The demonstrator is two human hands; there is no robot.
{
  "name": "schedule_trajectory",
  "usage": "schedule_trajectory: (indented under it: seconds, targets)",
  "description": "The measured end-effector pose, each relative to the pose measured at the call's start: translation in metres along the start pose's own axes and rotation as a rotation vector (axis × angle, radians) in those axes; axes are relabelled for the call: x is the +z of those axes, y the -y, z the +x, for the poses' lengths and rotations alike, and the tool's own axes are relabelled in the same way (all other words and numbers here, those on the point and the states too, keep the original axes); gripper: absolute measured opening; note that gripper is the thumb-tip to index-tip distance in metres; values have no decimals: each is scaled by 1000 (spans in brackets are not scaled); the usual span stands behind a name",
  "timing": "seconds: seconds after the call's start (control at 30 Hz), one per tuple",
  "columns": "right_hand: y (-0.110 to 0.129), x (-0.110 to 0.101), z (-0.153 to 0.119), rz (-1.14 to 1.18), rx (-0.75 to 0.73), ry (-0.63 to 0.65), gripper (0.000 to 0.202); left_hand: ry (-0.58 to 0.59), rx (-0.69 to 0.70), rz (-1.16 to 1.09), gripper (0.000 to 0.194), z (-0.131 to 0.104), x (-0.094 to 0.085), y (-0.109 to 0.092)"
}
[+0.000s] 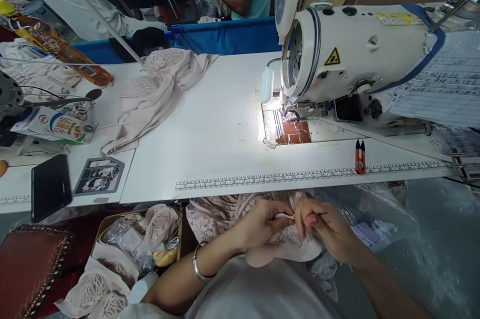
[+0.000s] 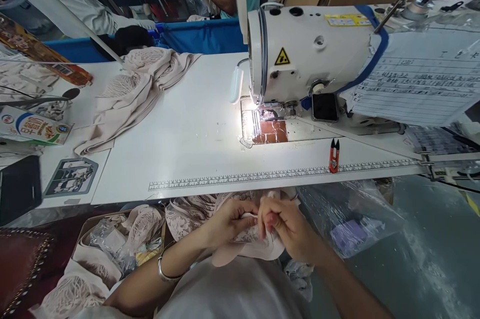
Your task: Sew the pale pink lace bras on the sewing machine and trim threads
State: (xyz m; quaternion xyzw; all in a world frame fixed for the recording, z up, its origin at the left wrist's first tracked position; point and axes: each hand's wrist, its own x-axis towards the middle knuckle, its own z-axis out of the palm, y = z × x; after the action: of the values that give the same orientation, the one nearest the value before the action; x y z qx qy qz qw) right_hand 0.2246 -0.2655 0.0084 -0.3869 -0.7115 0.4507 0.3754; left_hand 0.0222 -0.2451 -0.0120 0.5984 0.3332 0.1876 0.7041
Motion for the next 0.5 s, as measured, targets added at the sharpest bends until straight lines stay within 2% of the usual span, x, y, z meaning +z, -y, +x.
schedule_trajectory:
  seconds: [0.03,0.07,0.17,0.2,0.23,0.33,0.37,0.43,0.5]
  targets:
    - [-2,-5,-3,-22,24,-21,49,8,15,-26,23,-1,-1,-1]
    - [-5,-12,-6,-111,55,-98,50,13,22,-49,25,-2,-3,-2]
    - [-14,-37,-17,-523,207,-465,45,35,2,-90,28,-6,-9,-8]
    - [-16,-42,-19,-555,254,-455,40,63,2,-99,28,-7,-11,-10]
    - [-16,-45,-20,-524,269,-371,34,95,10,-102,28,-7,-12,-12]
    - [-13,-35,-16,-297,190,33,31,169,42,-116,28,-4,-11,-18]
    - [-12,-29,-13,-251,142,100,33,180,37,-147,29,-2,-11,-20]
    - [-8,-18,-8,-248,54,85,34,191,-5,-259,33,1,-8,-22]
    - [-3,-11,-6,-322,-12,-1,32,134,-20,-359,36,3,-3,-22]
